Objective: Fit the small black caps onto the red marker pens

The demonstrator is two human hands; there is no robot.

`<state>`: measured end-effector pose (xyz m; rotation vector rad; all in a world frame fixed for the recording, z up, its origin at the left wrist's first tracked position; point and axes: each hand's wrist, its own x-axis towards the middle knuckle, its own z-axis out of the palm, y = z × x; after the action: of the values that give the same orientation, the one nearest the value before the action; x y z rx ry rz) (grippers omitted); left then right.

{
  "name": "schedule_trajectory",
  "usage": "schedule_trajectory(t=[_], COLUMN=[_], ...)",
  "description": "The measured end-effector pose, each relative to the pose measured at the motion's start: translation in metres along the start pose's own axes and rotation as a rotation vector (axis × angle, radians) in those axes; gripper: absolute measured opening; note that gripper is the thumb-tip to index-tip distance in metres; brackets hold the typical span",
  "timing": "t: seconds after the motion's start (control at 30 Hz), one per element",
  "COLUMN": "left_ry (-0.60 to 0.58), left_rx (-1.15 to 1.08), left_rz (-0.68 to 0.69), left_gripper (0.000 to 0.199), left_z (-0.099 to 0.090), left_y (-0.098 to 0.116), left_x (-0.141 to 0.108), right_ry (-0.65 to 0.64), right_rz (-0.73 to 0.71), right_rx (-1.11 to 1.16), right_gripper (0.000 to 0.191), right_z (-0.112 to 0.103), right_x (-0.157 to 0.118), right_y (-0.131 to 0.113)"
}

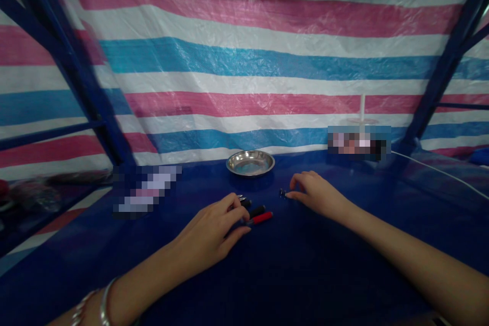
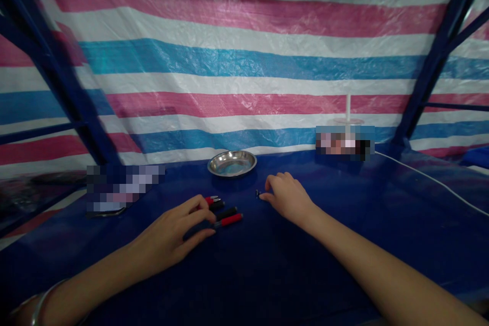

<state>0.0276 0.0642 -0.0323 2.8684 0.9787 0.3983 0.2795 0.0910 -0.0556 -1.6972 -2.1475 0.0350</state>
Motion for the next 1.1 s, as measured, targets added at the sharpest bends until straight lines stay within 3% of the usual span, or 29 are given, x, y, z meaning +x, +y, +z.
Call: schedule_trajectory(t=[0.3,0.53,0.8,1.1], left_ry=[0.003,0.019,0.058,0.303], left_rx=[-0.001,0.040,0.132,0.018], left_rz=[-0.035,-0.066,-0.091,-0.107], left_gripper=[0.016,0.013,0.007,0.009], left_z=[0.004,0.010,0.015,0.010], left_y=[0.004,0.003,0.006,0.009], left_x=[0.002,0.002,0.005,0.004], right_ry=[-0.041,-0.203,-0.150,-0.223], right_rz=[-0.005,-0.073,-0.060,0.006], right_rx=[0.072,0.537,0.582,1.153], right_gripper=[0.008,0.009,0.007,0.013], right_z=[0.001,-0.002,0.004,-0.004], right_x=[0.000,-0.004,-0.004,-0.009], right_y=[-0.002,-0.022,-0.029,-0.036])
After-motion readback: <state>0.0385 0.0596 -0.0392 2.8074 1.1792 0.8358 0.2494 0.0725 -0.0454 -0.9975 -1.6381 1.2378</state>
